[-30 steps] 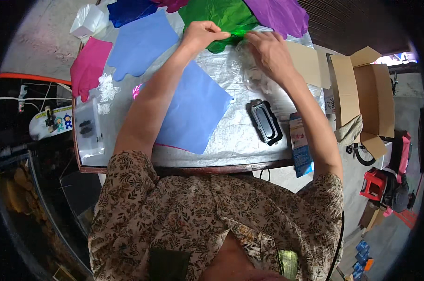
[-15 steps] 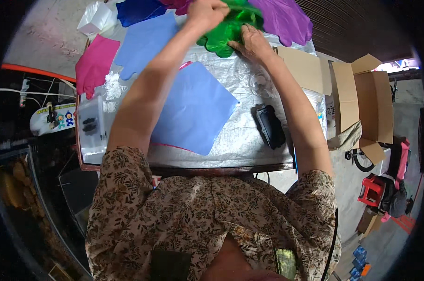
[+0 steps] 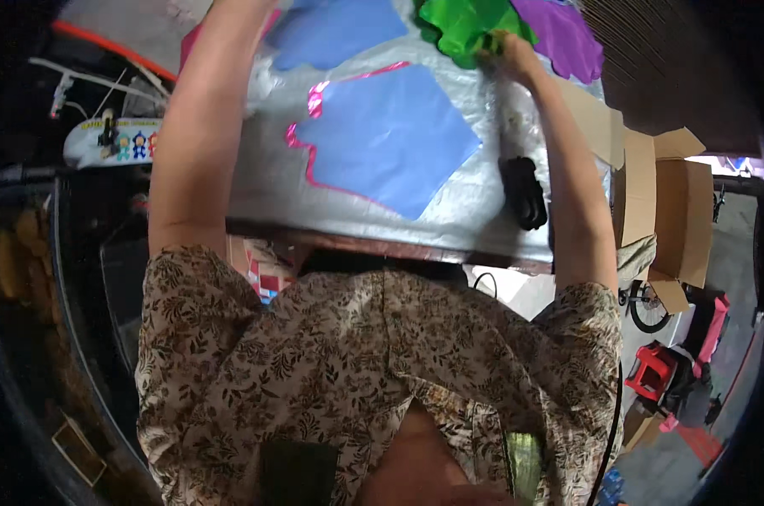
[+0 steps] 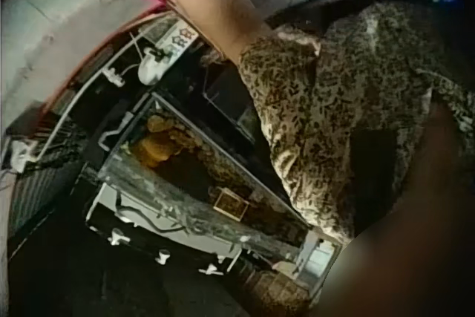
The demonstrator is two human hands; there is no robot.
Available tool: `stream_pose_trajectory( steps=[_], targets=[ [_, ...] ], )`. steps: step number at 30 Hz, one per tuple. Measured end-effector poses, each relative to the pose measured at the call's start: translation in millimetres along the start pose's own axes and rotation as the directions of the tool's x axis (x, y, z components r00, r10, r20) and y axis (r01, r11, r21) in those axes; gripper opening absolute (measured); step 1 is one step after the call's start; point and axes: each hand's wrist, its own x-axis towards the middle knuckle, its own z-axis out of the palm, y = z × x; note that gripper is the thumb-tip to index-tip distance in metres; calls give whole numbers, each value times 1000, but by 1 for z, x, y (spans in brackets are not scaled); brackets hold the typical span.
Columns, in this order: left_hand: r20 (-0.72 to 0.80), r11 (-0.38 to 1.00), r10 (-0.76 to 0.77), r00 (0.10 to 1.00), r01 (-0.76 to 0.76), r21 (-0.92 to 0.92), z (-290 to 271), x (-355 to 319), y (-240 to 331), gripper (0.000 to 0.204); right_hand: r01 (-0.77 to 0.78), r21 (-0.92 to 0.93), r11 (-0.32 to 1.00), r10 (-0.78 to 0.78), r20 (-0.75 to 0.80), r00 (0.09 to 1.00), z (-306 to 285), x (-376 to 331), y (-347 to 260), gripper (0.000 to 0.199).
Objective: The person folds colorful plastic sheets by hand, places them onto cardboard backing inserts, then slides the assembled items into plastic sleeves for retail packaging.
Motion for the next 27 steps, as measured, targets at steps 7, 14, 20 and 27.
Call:
stream_pose_trajectory(
  steps=[7, 14, 20, 27],
  targets=[
    [298, 827, 562, 772, -529, -192, -3, -109, 0, 12, 208, 977, -49, 177, -197, 964, 6, -115, -44, 55],
    [516, 762, 506, 691, -638, 108, 2, -206, -59, 35, 108, 811, -574, -70, -180, 981, 33, -184, -54, 64],
    [403, 912, 272, 874, -367, 181, 8, -252, -92, 45, -9, 961, -278, 8, 12, 1000, 59, -187, -56, 51],
    [330, 977, 5, 944, -75, 201, -24, -266, -99, 30, 56, 805, 591, 222, -230, 947, 46, -142, -59, 20]
  ],
)
